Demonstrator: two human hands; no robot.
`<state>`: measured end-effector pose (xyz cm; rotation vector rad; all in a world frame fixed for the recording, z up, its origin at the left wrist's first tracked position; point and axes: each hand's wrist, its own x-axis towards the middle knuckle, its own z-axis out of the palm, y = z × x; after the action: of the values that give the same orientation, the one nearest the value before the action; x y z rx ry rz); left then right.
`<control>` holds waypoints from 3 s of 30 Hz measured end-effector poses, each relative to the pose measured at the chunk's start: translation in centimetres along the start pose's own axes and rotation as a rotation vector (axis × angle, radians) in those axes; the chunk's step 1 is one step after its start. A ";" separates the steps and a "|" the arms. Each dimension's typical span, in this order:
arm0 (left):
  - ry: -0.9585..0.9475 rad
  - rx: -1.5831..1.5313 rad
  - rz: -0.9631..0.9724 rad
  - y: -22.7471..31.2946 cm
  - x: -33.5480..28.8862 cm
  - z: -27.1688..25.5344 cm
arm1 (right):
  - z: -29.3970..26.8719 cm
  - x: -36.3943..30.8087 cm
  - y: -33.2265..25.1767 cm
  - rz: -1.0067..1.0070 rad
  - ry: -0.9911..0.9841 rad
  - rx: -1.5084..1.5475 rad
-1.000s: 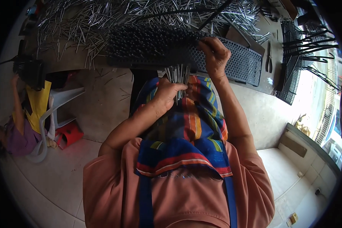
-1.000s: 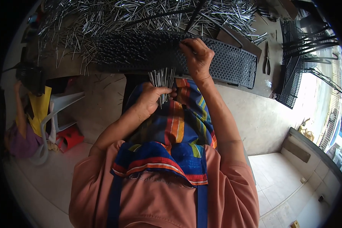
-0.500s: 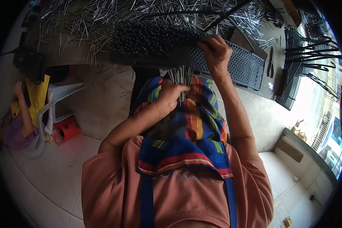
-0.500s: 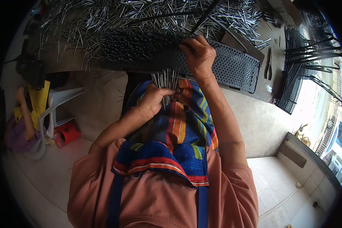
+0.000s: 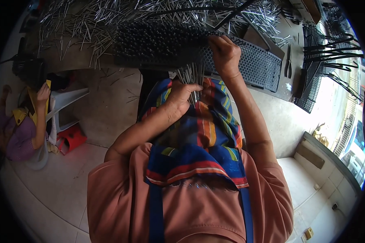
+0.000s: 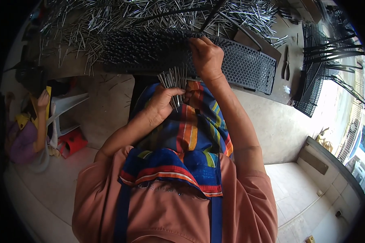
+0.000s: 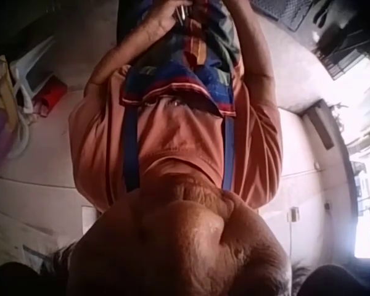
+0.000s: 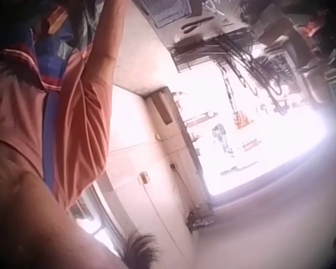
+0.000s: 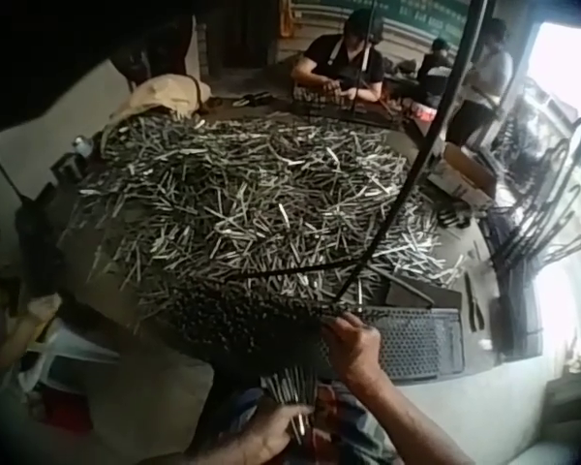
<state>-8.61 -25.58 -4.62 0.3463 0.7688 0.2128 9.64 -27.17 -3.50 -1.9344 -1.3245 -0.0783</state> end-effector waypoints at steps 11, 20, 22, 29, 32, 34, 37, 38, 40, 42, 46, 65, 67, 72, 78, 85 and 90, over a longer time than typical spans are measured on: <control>0.029 0.083 0.025 0.2 -0.1 0.6 | -3.3 -3.8 -0.9 0.798 -0.574 0.685; 0.120 0.129 0.086 -0.1 -0.8 1.2 | -2.9 -1.9 0.3 0.548 0.270 0.688; 0.104 0.136 0.069 0.0 -0.7 1.6 | -2.2 -1.8 1.1 0.310 0.285 0.579; 0.102 0.166 0.054 0.3 -0.5 1.3 | -1.3 -2.0 1.4 0.331 0.258 0.538; 0.066 0.169 0.053 0.1 -0.3 1.0 | -0.9 -2.1 1.8 0.293 0.242 0.499; 0.076 0.147 0.041 0.0 -0.2 0.9 | -1.0 -2.0 1.2 0.251 0.111 0.205; 0.086 0.122 0.024 0.2 -0.3 1.0 | -1.4 -1.5 -0.1 0.263 0.149 0.169; 0.086 0.119 0.016 0.2 -0.3 1.1 | -1.4 -1.4 0.0 0.265 0.150 0.167; 0.076 0.109 0.023 0.2 -0.3 1.3 | -1.4 -1.3 0.3 0.137 0.146 0.118; 0.069 0.098 0.031 0.2 0.0 1.2 | -1.8 -0.7 0.0 0.099 0.107 0.024; 0.030 0.066 0.011 0.0 0.4 0.9 | -2.5 -0.5 0.7 -0.178 -0.041 -0.184; 0.128 0.184 0.076 -0.7 -0.2 1.1 | -4.3 -2.8 0.8 0.563 0.259 0.701; 0.114 0.196 0.078 -0.7 -0.4 1.6 | -3.5 -2.5 2.3 0.323 0.294 0.587; 0.122 0.188 -0.007 0.2 -0.6 1.6 | -3.0 -2.9 2.4 0.266 0.182 0.422; 0.115 0.204 -0.003 -0.1 -0.3 1.5 | -2.5 -2.7 1.9 0.253 0.175 0.199; 0.097 0.163 -0.004 0.2 -0.2 1.4 | -3.2 -1.9 1.9 0.179 0.020 -0.072; 0.084 0.135 -0.005 0.5 -0.4 1.3 | -3.9 -3.3 0.7 0.275 0.002 0.043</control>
<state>-8.01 -25.54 -3.30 0.4654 0.8690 0.1719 10.10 -32.25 -2.67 -2.0596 -1.0394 0.0830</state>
